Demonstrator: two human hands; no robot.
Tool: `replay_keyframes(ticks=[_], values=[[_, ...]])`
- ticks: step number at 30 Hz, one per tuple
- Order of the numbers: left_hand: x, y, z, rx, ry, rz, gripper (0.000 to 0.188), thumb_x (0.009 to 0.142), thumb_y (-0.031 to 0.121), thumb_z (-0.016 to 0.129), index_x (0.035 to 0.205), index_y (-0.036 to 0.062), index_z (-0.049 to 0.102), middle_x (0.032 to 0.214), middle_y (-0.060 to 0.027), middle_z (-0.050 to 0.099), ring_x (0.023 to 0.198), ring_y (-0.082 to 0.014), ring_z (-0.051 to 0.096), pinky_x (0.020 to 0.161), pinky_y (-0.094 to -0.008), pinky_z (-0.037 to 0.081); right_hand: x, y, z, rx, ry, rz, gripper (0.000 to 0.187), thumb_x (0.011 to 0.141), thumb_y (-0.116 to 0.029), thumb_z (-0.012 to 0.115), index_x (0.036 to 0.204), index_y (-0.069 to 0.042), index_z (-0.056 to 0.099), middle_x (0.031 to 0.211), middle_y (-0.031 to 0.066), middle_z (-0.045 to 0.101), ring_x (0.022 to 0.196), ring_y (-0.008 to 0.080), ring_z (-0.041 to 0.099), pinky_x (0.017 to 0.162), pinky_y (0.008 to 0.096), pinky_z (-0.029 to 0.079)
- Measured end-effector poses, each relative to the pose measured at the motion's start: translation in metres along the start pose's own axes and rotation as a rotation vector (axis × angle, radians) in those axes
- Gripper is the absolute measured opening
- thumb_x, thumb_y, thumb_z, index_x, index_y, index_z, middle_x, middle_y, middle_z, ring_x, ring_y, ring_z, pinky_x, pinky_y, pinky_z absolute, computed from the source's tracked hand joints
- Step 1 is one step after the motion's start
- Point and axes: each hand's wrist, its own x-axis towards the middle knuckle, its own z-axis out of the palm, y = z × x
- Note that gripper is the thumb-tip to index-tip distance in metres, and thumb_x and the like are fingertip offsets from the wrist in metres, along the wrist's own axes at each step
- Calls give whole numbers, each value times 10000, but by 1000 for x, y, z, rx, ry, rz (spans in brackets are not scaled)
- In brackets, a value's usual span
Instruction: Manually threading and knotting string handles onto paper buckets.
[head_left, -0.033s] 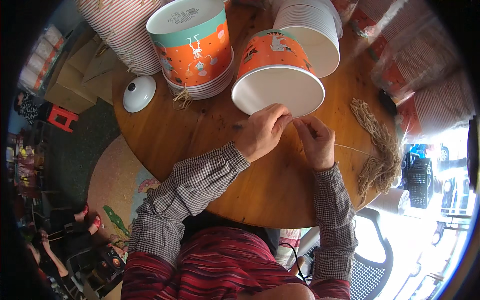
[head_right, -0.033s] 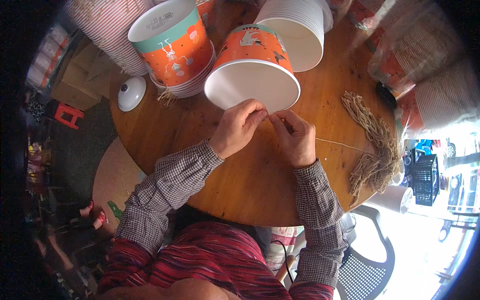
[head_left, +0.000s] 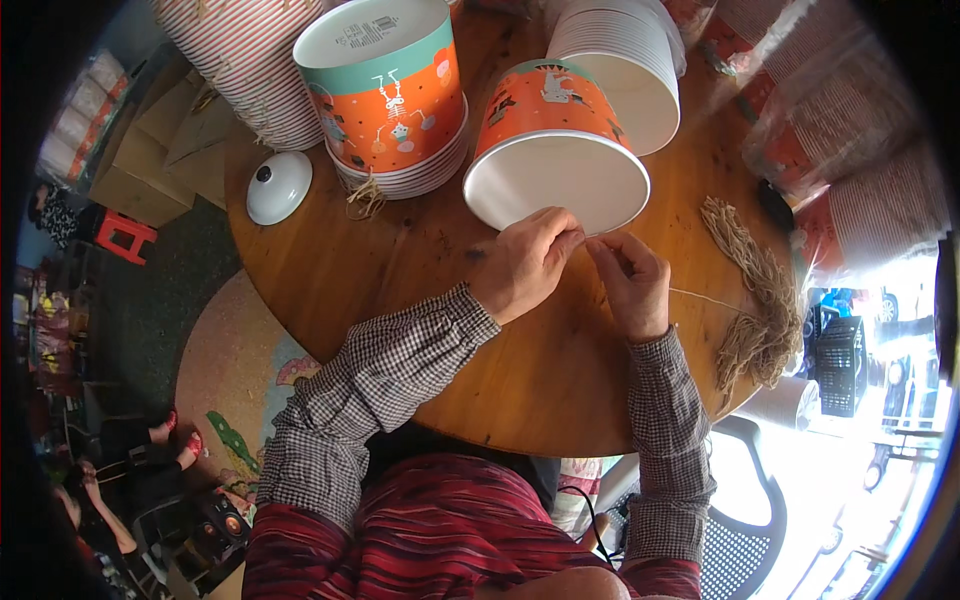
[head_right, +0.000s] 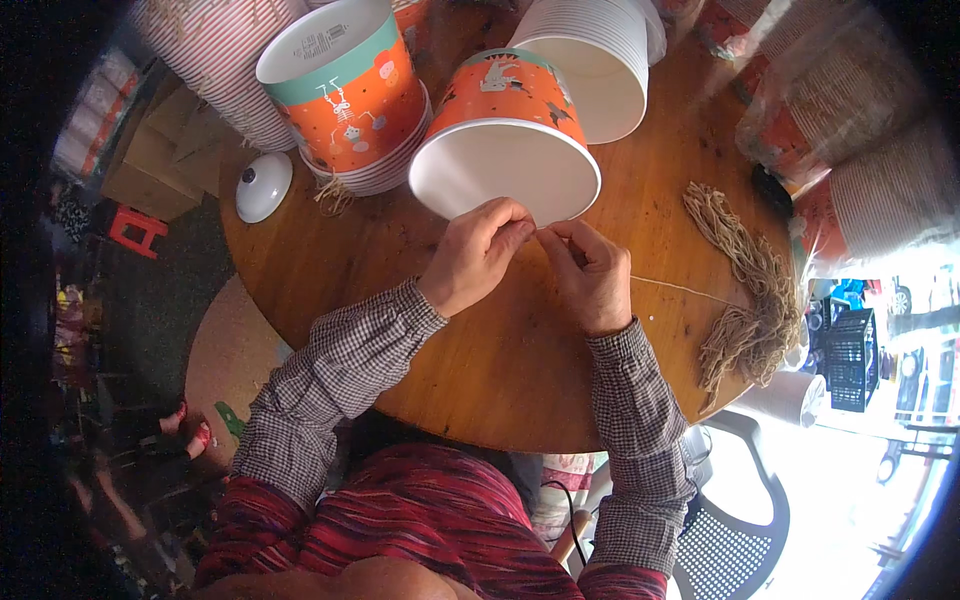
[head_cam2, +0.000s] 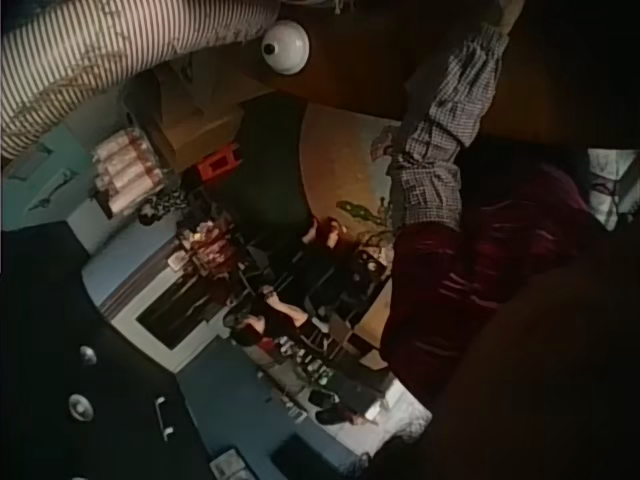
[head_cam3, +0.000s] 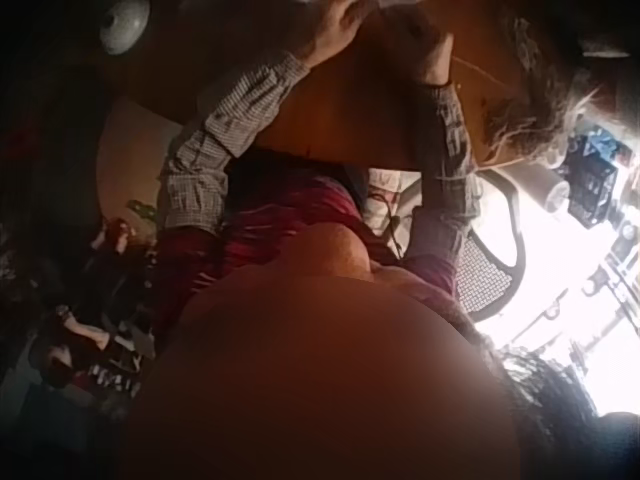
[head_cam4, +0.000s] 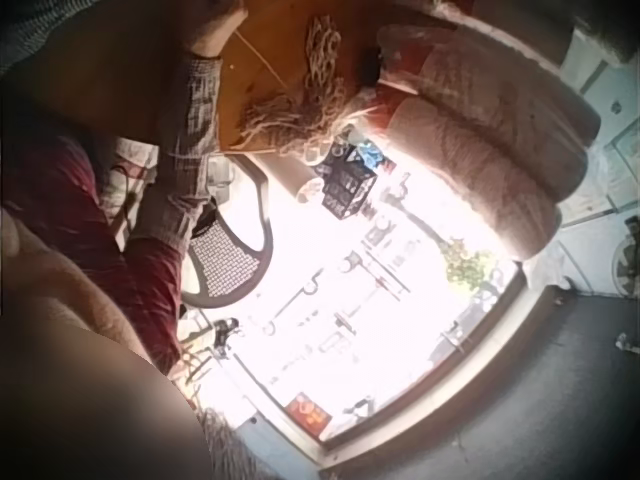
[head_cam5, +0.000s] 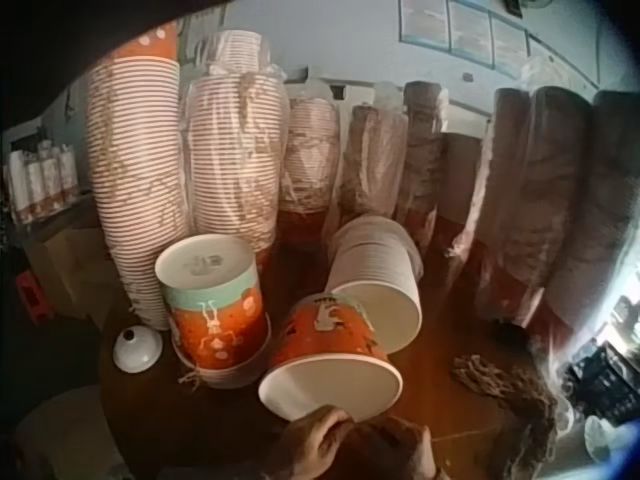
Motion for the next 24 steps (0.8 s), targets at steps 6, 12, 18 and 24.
replay_keyframes(ticks=[6,12,18,24], values=[[0,0,0,18,16,11,103,834,-52,578,897,-8,510,816,-124,589,757,-263,615,654,-335,489,1,4,-1,4,-41,14,81,829,-43,658,904,-21,635,544,-46,348,500,18,323,452,212,295],[1,2,0,20,12,17,114,827,-62,581,895,-4,511,821,-125,585,756,-271,612,652,-337,486,1,11,0,26,-33,48,91,834,-26,649,925,-21,644,562,-39,442,501,13,368,461,203,324],[6,-6,-8,6,115,-13,125,867,-70,478,963,4,508,862,-135,584,813,-300,607,690,-354,493,6,13,-38,624,152,52,55,884,-28,589,906,-21,639,645,2,559,509,43,459,454,209,379],[3,-7,-6,192,19,43,272,801,-64,565,1056,22,525,970,-129,597,943,-275,590,807,-366,485,18,43,-43,860,318,190,71,889,-89,608,926,-44,649,806,-10,599,609,38,450,517,185,359]])
